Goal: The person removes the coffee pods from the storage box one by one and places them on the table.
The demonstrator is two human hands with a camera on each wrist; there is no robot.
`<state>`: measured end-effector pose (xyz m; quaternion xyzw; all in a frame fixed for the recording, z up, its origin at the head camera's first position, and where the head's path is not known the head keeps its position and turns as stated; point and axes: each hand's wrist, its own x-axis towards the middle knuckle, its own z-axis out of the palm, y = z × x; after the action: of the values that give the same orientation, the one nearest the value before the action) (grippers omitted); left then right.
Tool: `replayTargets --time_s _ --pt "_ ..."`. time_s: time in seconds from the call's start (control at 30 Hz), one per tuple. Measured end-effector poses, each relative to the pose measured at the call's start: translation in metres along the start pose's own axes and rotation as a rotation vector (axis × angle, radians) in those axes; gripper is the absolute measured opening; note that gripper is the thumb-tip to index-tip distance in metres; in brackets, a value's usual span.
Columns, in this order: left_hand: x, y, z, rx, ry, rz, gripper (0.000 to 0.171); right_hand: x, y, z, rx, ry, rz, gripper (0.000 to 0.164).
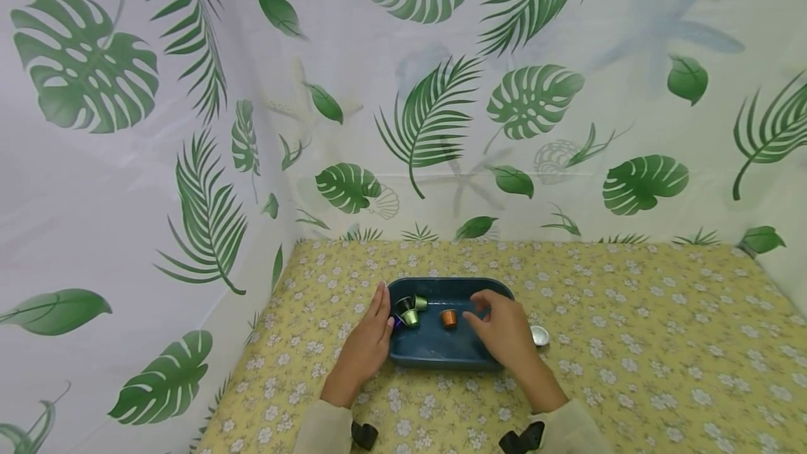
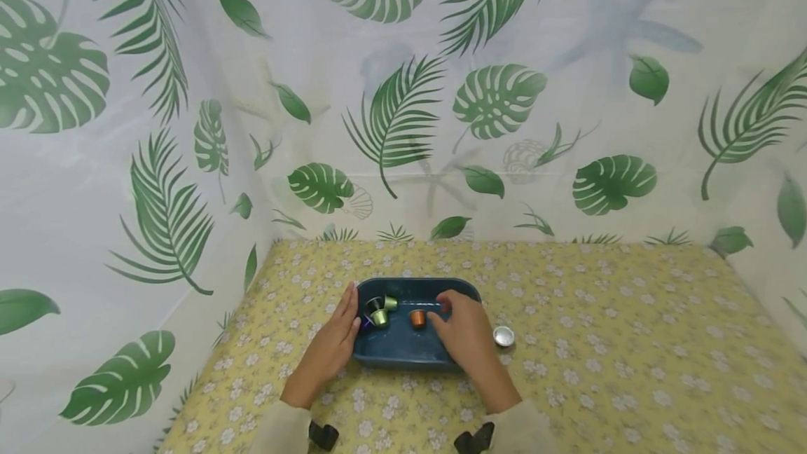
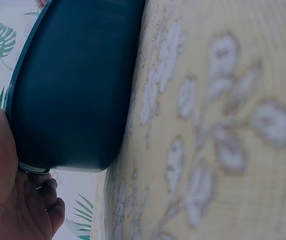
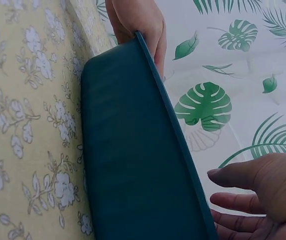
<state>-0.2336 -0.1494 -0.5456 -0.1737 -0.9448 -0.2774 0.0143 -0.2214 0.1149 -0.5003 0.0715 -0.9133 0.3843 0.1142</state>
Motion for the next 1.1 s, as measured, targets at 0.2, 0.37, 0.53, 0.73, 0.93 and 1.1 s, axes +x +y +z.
replayTargets --time_s 0.2,0.37,0.53,0.73,0.93,1.1 --pt "0.000 -0.001 0.001 -0.009 -0.001 0.002 0.060 0.004 -0.002 0.008 -0.029 -0.038 0.007 0.033" --pt "-0.001 -0.002 0.003 -0.001 0.004 0.009 0.060 0.006 -0.003 0.013 -0.050 -0.065 0.016 0.037" --pt "-0.003 -0.001 0.003 0.000 0.005 -0.003 0.060 0.007 -0.003 0.017 -0.054 -0.102 0.034 0.040" --pt "-0.001 -0.001 0.002 -0.007 0.007 0.010 0.060 0.011 0.000 0.022 -0.067 -0.133 0.053 0.042" --pt "0.001 -0.001 0.001 -0.003 0.012 0.011 0.060 0.020 0.000 0.025 -0.094 -0.182 0.103 0.045" --pt "0.001 -0.001 0.000 -0.003 0.011 0.007 0.060 0.024 0.003 0.029 -0.112 -0.205 0.120 0.045"
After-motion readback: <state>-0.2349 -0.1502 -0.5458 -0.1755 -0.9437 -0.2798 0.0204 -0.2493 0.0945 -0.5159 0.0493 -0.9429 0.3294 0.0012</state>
